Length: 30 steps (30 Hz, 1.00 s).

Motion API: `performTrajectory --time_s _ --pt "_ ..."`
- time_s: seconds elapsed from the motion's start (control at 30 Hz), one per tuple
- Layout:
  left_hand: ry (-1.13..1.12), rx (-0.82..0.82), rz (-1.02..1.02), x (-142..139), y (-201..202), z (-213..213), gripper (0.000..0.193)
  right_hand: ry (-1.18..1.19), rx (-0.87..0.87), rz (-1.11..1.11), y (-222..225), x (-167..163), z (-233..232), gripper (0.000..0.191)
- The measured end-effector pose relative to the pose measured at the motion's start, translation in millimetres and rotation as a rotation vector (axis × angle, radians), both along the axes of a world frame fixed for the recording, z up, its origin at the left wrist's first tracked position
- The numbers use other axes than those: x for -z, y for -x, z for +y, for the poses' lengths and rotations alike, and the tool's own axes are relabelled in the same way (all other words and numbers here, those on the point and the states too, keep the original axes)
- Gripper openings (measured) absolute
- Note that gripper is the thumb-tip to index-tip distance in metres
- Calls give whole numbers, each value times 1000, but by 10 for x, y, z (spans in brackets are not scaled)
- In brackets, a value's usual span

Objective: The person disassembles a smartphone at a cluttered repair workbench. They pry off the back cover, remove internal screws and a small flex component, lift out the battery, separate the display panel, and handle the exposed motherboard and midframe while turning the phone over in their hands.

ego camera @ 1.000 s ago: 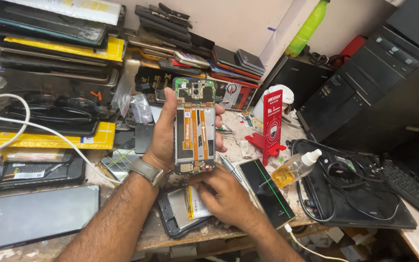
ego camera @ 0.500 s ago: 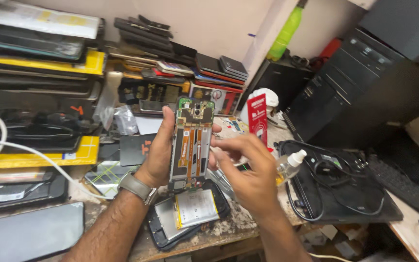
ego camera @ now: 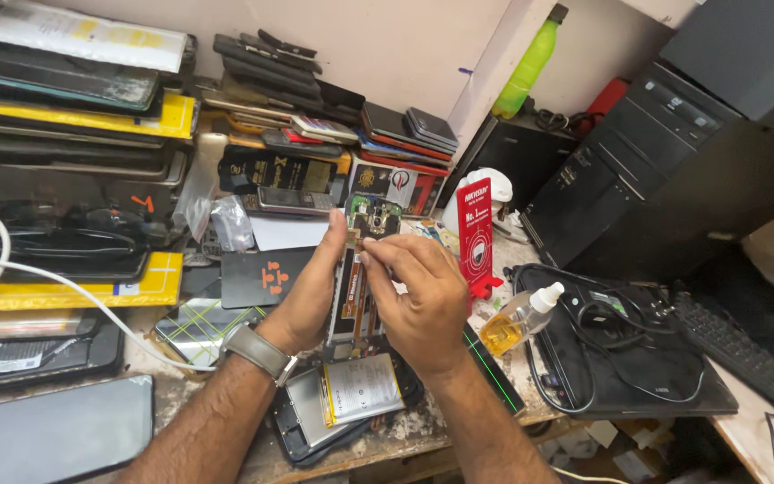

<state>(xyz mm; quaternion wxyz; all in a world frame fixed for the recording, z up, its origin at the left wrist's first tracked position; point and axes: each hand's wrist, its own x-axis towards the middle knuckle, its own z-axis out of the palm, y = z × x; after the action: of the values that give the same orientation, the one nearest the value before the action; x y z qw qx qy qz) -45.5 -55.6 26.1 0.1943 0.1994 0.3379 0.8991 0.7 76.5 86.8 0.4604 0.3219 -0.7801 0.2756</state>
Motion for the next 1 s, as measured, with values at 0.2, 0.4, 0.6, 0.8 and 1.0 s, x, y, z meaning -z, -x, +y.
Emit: performTrajectory --time_s 0.2,0.4,0.6,0.8,1.0 --pt "93 -31 25 -55 -35 24 74 40 -25 -78 -3 -5 42 15" --pt "109 50 55 -45 -36 15 82 121 -121 -230 18 -19 86 10" --pt "83 88 72 -34 -42 5 81 137 -136 -248 4 -38 85 10" --pt "161 34 2 -34 -25 -2 79 106 -79 -228 -48 -28 47 8" --pt "122 93 50 -20 -34 17 81 70 -108 -374 10 -37 123 9"
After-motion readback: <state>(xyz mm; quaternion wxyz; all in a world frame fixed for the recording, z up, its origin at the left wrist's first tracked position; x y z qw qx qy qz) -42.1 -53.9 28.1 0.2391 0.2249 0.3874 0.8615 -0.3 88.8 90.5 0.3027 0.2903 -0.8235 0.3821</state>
